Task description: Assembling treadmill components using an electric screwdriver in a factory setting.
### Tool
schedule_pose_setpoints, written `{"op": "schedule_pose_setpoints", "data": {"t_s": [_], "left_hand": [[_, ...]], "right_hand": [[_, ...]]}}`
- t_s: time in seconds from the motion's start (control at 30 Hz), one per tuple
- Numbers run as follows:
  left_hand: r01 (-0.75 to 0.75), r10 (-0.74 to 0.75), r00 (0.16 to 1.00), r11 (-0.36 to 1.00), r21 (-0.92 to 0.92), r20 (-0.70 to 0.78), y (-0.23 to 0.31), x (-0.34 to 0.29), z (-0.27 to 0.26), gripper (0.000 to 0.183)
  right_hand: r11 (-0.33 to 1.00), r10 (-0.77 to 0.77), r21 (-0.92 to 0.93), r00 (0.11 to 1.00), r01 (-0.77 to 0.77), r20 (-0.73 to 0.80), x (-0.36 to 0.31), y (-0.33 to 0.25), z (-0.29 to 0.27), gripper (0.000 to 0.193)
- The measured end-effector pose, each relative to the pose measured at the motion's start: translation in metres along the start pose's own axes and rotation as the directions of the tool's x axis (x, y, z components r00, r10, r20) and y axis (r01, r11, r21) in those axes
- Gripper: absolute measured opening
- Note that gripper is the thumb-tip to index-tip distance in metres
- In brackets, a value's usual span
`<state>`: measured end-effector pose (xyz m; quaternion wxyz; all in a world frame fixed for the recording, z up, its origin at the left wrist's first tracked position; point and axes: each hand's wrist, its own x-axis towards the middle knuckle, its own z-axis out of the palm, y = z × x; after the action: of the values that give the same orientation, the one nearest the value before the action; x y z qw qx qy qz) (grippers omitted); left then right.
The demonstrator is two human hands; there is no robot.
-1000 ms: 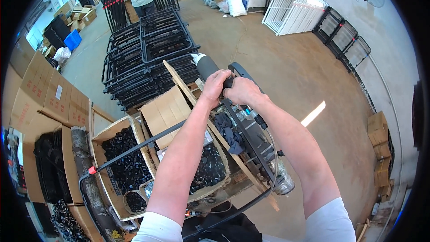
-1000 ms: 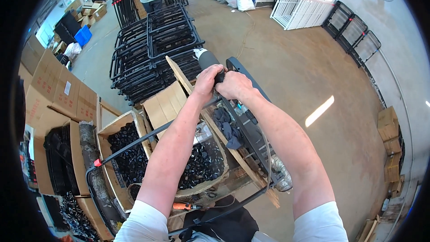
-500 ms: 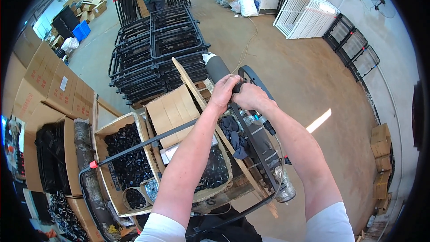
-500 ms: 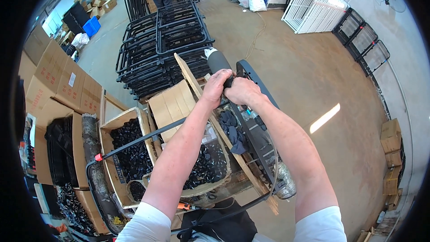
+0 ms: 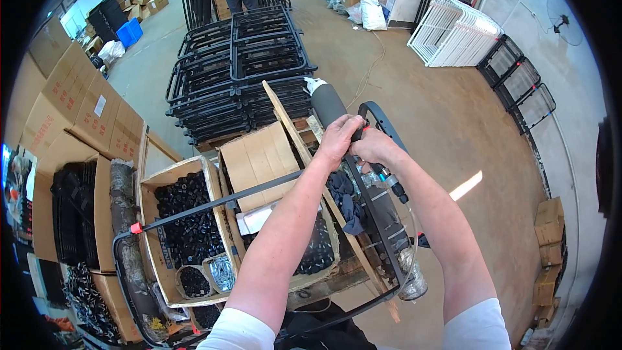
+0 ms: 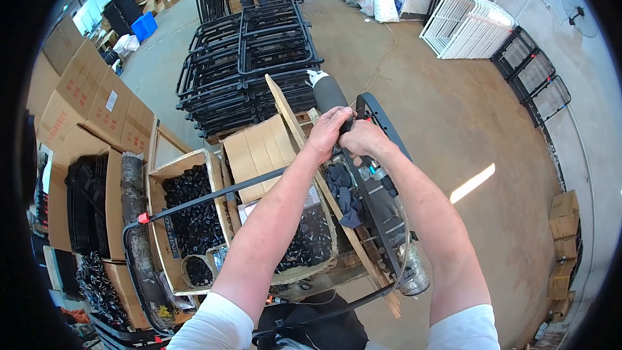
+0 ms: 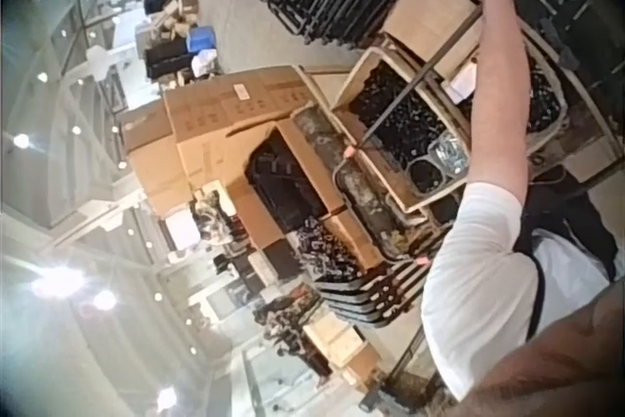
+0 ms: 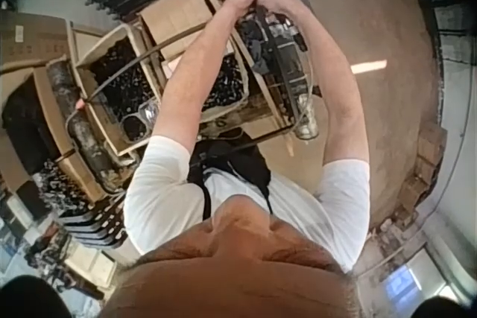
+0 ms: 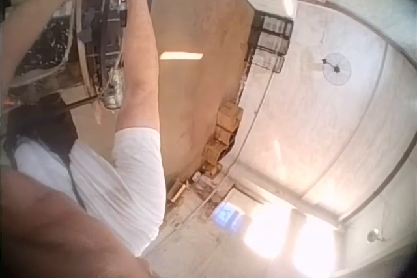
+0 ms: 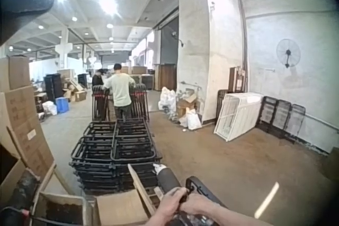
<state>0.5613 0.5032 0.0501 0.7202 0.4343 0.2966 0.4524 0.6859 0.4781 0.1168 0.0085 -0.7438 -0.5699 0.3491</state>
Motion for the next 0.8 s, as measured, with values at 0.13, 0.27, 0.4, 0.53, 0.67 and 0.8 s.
{"op": "schedule_pose_setpoints", "data": {"t_s": [0.13, 0.27, 0.4, 0.53, 0.67, 0.8], "left_hand": [[0.009, -0.009, 1.0, 0.997, -0.073, -0.006, -0.002, 0.004, -0.007, 0.031], [0.007, -0.007, 1.0, 1.0, 0.005, -0.013, 0.003, 0.003, 0.002, 0.034], [0.071, -0.069, 0.996, 0.996, 0.045, -0.05, 0.014, -0.002, 0.004, 0.043], [-0.085, 0.203, 0.949, 0.902, 0.424, -0.242, 0.021, -0.019, -0.012, 0.066], [-0.032, 0.064, 0.954, 0.993, 0.115, -0.291, 0.038, -0.087, -0.028, 0.067], [0.132, -0.143, 0.952, 0.99, -0.058, -0.271, 0.046, -0.168, -0.114, 0.055]], "right_hand": [[0.997, -0.029, 0.065, 0.999, 0.031, -0.033, 0.013, -0.004, 0.01, 0.021], [0.994, -0.008, 0.107, 1.0, 0.008, -0.003, 0.026, 0.01, 0.008, 0.016], [0.984, 0.036, 0.172, 0.999, -0.034, -0.006, 0.009, -0.003, 0.002, 0.015], [0.992, -0.01, 0.124, 1.0, 0.011, -0.007, 0.001, -0.017, 0.003, 0.016], [0.994, -0.032, 0.096, 0.971, 0.056, -0.235, -0.022, -0.012, -0.014, 0.02], [0.794, -0.261, 0.547, 0.962, 0.263, -0.084, -0.137, -0.104, 0.004, 0.04]]}}
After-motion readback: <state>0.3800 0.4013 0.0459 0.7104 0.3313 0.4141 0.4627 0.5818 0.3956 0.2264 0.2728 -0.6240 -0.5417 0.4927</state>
